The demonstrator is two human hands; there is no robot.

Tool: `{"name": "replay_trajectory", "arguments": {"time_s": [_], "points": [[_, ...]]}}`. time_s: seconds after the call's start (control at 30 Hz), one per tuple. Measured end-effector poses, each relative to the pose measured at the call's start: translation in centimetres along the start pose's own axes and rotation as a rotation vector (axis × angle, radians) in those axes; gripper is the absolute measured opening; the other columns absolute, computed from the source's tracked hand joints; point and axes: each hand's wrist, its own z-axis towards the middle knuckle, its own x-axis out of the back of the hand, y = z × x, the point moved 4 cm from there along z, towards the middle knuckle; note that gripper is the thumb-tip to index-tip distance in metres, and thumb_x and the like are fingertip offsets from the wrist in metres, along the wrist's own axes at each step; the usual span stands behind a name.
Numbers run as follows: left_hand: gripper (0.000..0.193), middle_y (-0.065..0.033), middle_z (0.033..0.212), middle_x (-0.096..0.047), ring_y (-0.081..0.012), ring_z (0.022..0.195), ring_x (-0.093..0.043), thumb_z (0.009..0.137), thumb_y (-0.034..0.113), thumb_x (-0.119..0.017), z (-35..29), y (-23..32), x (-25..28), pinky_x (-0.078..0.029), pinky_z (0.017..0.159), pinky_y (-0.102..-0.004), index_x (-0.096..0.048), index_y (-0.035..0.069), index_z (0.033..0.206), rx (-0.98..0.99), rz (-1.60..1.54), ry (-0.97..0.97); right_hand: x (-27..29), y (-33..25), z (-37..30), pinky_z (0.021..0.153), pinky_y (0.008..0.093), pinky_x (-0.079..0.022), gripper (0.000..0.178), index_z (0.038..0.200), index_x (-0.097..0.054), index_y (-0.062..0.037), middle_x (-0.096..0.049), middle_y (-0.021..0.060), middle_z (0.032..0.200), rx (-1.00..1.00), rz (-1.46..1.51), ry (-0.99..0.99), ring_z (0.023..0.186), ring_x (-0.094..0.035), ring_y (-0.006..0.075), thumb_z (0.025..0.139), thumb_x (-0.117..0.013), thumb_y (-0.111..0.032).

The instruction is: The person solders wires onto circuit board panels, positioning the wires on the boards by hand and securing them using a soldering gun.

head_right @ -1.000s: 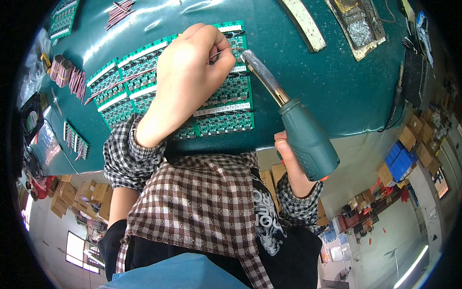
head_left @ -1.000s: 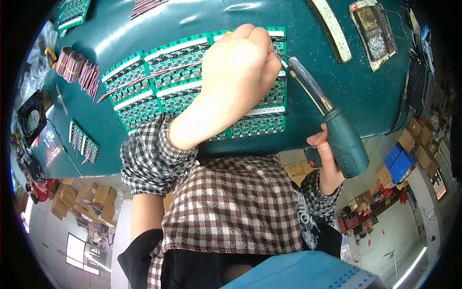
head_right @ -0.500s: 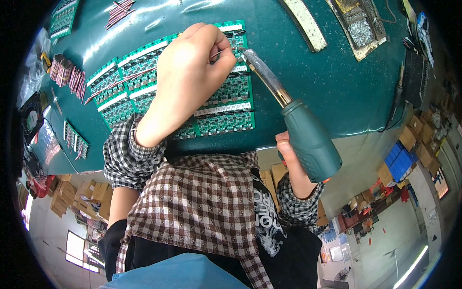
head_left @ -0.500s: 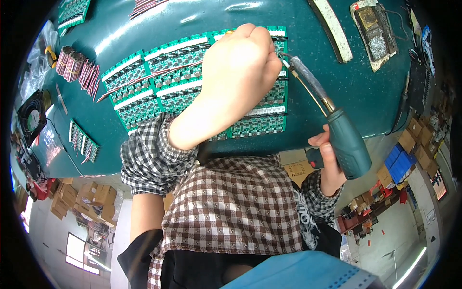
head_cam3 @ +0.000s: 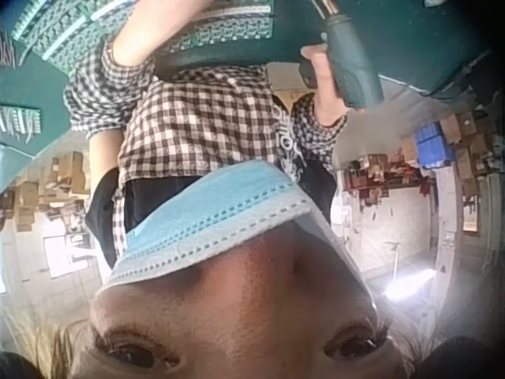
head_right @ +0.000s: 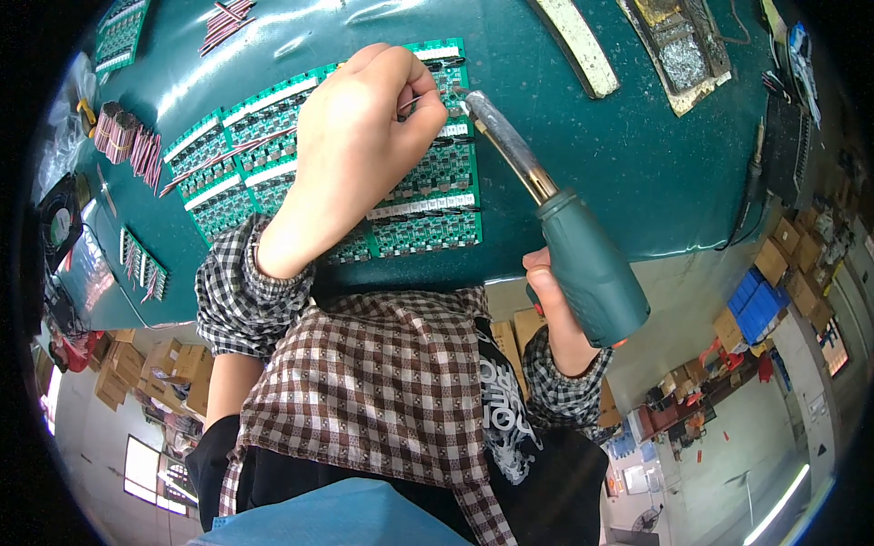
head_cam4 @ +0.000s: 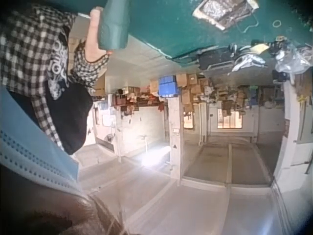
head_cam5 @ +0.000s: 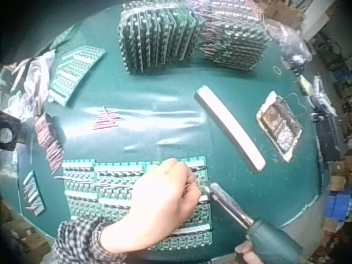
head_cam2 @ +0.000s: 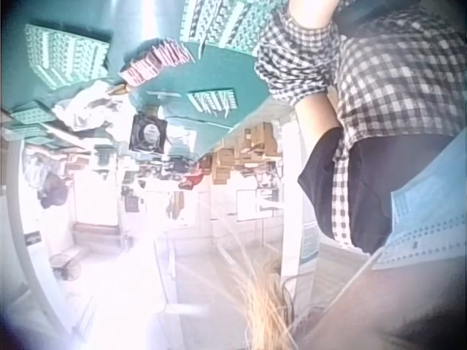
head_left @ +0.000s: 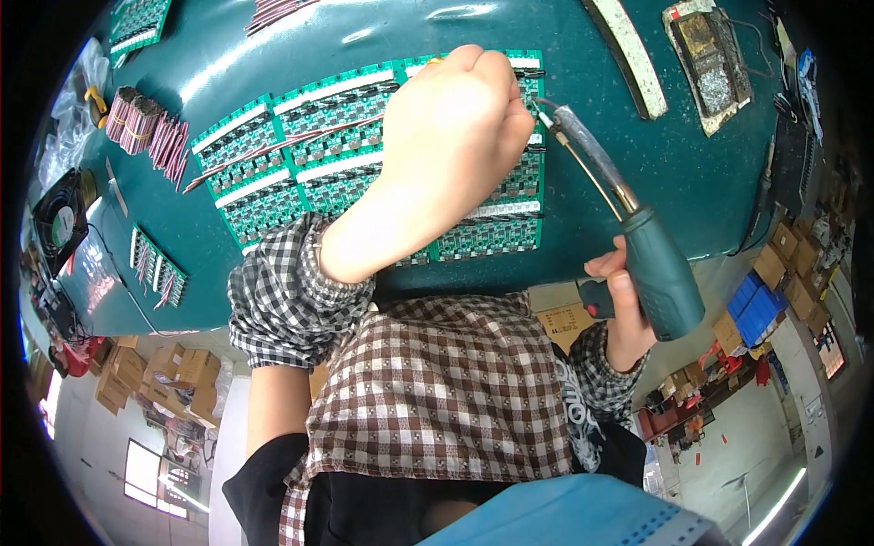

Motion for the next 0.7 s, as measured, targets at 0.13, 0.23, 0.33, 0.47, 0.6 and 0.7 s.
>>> {"name": "replay_trajectory", "arguments": {"time_s": [0.13,0.23,0.33,0.47,0.6,0.7], "points": [[0.010,-0.0070,0.066,-0.054,-0.0237,0.058,-0.055,0.068,0.006,-0.064,0.0,0.0,0.0,-0.044,0.052,-0.0331,-0.055,0.004,0.071,0.005,-0.002,-0.003,0.2,0.1,0.0,0.070,0.0340,-0.052,0.031,0.109,-0.050,0.0105,-0.056,0.0121,0.084,0.059,-0.032,-0.007,0.076,-0.058,0.0211,0.083,-0.056,-0.005],[0.010,-0.0071,0.066,-0.054,-0.0239,0.058,-0.055,0.068,0.006,-0.064,0.0,0.0,0.0,-0.044,0.052,-0.0333,-0.055,0.004,0.071,0.005,-0.003,-0.003,0.2,0.3,0.0,0.070,0.0342,-0.052,0.030,0.109,-0.050,0.0102,-0.056,0.0121,0.084,0.063,-0.034,-0.010,0.076,-0.058,0.0211,0.083,-0.055,-0.005],[0.010,-0.0072,0.066,-0.053,-0.0241,0.058,-0.055,0.068,0.006,-0.064,0.0,0.0,-0.1,-0.044,0.051,-0.0335,-0.055,0.004,0.071,0.003,-0.008,-0.001,0.0,0.1,0.0,0.069,0.0342,-0.053,0.031,0.109,-0.050,0.0104,-0.057,0.0128,0.084,0.055,-0.026,-0.007,0.076,-0.059,0.0221,0.084,-0.055,-0.006],[0.010,-0.0072,0.065,-0.053,-0.0242,0.058,-0.055,0.068,0.006,-0.064,0.0,0.0,-0.1,-0.043,0.051,-0.0337,-0.055,0.004,0.071,0.001,-0.001,0.004,-0.6,-0.2,0.1,0.067,0.0340,-0.054,0.033,0.109,-0.051,0.0107,-0.058,0.0136,0.085,0.020,0.032,0.053,0.077,-0.060,0.0240,0.084,-0.056,-0.009],[0.010,-0.0070,0.065,-0.053,-0.0240,0.057,-0.054,0.068,0.005,-0.064,0.0,-0.1,-0.1,-0.043,0.051,-0.0335,-0.055,0.004,0.071,0.001,0.011,0.007,-0.2,0.2,0.2,0.067,0.0342,-0.054,0.036,0.109,-0.051,0.0106,-0.057,0.0129,0.083,0.028,0.088,0.036,0.075,-0.059,0.0233,0.084,-0.057,-0.013],[0.010,-0.0070,0.065,-0.053,-0.0238,0.057,-0.054,0.068,0.005,-0.064,0.0,-0.1,-0.1,-0.044,0.052,-0.0332,-0.055,0.004,0.071,-0.005,0.020,0.000,0.3,0.8,0.1,0.067,0.0347,-0.053,0.037,0.109,-0.051,0.0105,-0.056,0.0117,0.081,0.035,0.047,0.021,0.073,-0.058,0.0217,0.083,-0.058,-0.015]]}}
